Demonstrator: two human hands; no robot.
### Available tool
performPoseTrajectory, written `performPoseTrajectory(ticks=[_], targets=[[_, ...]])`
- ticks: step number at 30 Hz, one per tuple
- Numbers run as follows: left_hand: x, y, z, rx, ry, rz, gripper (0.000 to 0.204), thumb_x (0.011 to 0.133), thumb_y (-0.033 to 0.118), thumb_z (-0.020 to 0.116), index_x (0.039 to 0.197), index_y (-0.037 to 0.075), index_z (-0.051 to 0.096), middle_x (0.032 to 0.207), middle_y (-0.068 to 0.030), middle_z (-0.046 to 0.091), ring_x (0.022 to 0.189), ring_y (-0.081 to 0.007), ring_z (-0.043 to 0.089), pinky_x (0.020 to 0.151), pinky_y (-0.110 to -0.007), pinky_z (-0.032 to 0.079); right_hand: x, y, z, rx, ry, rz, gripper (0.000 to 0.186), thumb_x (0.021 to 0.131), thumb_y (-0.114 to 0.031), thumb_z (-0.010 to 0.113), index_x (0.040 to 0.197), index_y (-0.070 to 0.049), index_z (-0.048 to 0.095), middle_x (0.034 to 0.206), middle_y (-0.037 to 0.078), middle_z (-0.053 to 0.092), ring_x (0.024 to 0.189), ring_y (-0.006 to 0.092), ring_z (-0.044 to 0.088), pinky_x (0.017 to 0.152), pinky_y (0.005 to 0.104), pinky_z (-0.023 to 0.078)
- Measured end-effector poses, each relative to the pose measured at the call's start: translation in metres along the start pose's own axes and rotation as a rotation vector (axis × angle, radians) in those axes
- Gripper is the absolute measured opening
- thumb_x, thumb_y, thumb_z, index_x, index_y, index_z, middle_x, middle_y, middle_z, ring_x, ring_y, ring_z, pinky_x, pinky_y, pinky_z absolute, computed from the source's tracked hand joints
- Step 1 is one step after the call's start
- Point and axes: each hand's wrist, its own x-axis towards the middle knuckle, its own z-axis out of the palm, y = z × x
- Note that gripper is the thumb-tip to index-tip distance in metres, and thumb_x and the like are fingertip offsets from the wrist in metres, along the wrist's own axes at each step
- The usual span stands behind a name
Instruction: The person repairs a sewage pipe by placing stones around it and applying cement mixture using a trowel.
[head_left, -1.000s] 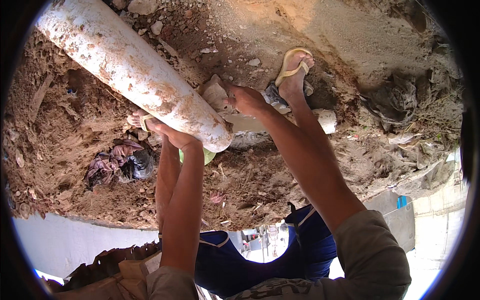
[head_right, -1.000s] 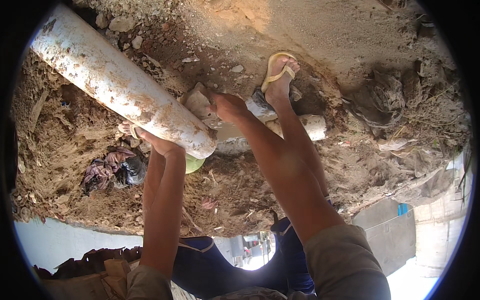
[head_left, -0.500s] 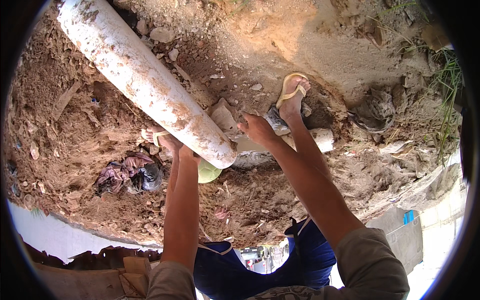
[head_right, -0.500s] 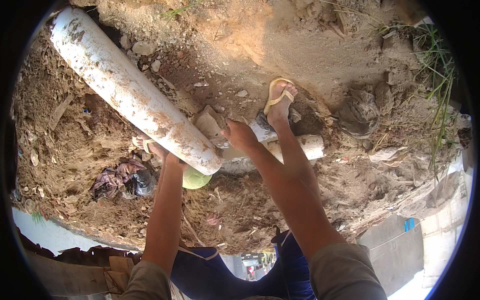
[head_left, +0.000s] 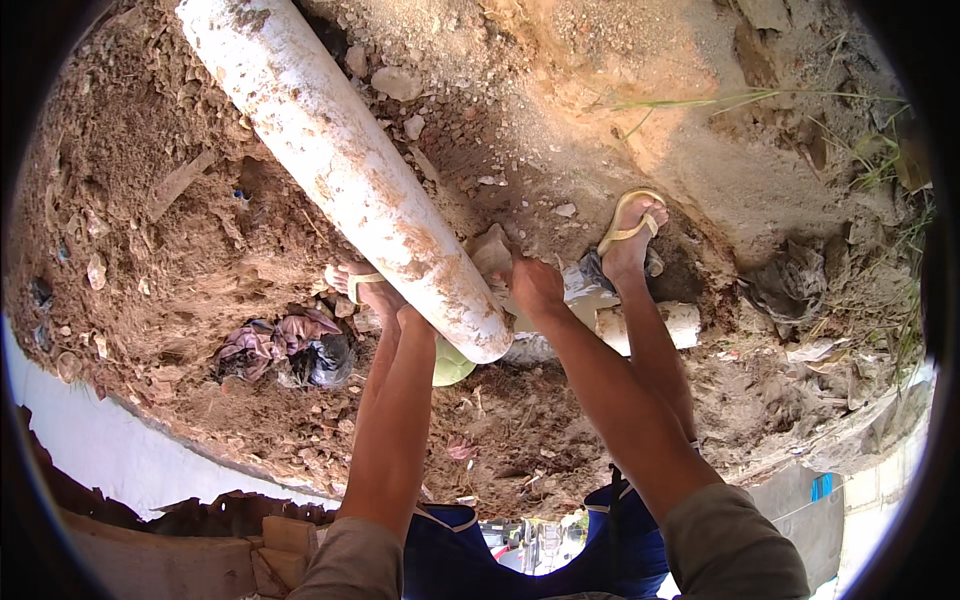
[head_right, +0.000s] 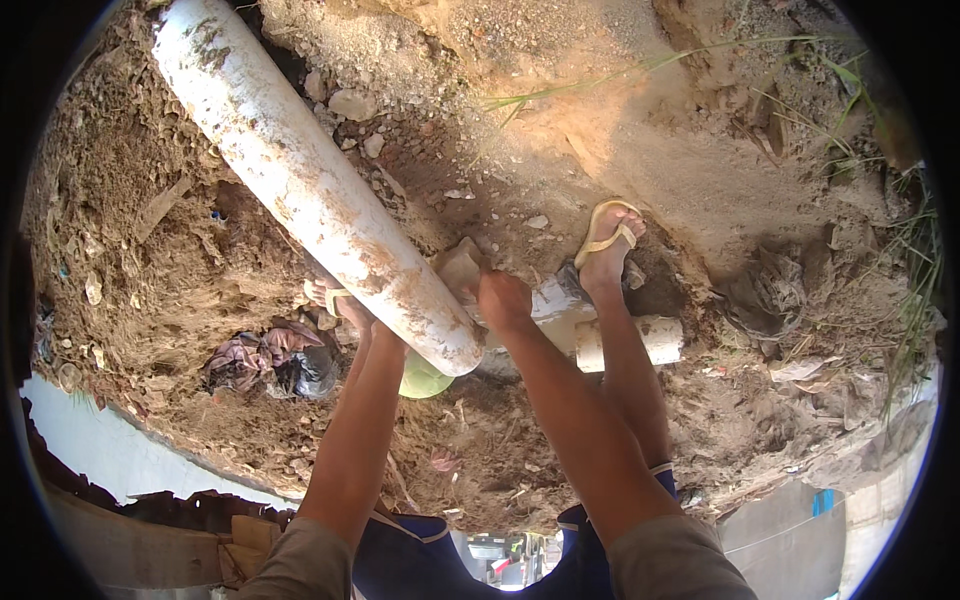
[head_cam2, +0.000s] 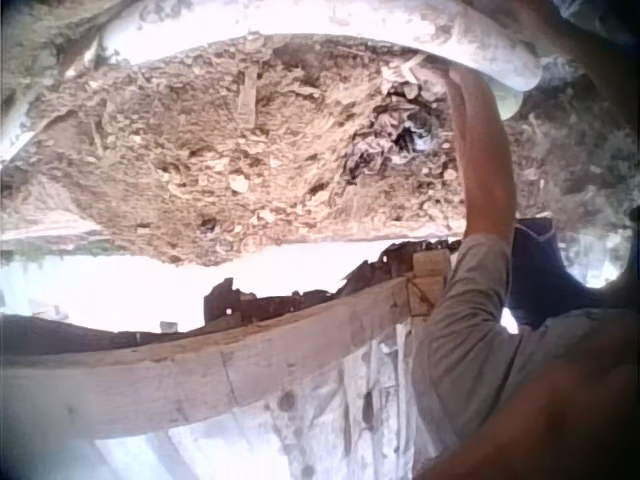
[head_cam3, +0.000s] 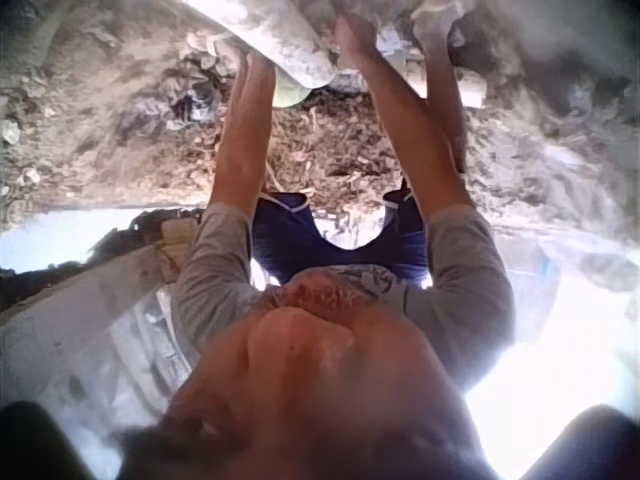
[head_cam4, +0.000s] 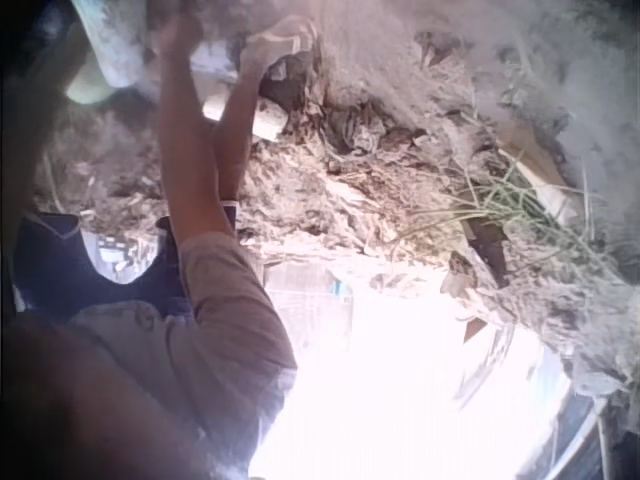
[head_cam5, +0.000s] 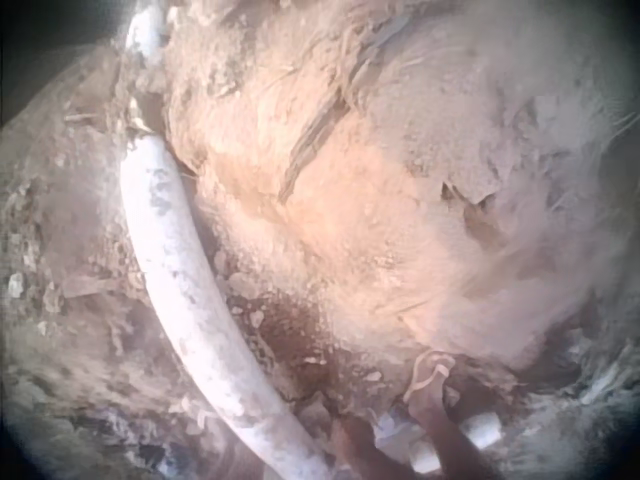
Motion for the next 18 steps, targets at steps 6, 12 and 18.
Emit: performPoseTrajectory(ticks=[6, 12, 18], targets=[[-0.009, -0.005, -0.008, -0.110, -0.218, -0.083, 0.071, 0.096, 0.059, 0.044, 0.149, 0.014, 0.027, 0.142, -0.0089, 0.045, 0.128, -0.0264, 0.047, 0.104, -0.043, 0.043, -0.023, -0.008, -0.039, 0.010, 0.054, -0.016, 0.060, 0.090, -0.038, 0.062, 0.135, -0.003, 0.045, 0.114, 0.025, 0.063, 0.102, 0.0372, 0.064, 0.085, 0.0457, 0.051], [-0.128, 0.033, 0.070, 0.156, -0.069, 0.096, 0.069, 0.096, 0.051, 0.048, 0.148, 0.011, 0.029, 0.145, -0.0117, 0.042, 0.131, -0.0279, 0.042, 0.107, -0.040, 0.039, -0.112, -0.002, -0.079, 0.057, 0.170, -0.202, 0.059, 0.089, -0.029, 0.060, 0.138, -0.003, 0.042, 0.124, 0.018, 0.060, 0.109, 0.0346, 0.061, 0.091, 0.0435, 0.050], [-0.230, 0.053, 0.112, 0.526, -0.025, 0.328, 0.069, 0.095, 0.046, 0.051, 0.148, 0.007, 0.030, 0.145, -0.0162, 0.041, 0.132, -0.0301, 0.042, 0.108, -0.040, 0.038, -0.247, 0.037, -0.128, 0.046, 0.021, 0.074, 0.056, 0.089, -0.032, 0.058, 0.137, -0.006, 0.047, 0.131, 0.016, 0.055, 0.120, 0.0331, 0.054, 0.104, 0.0461, 0.040]])
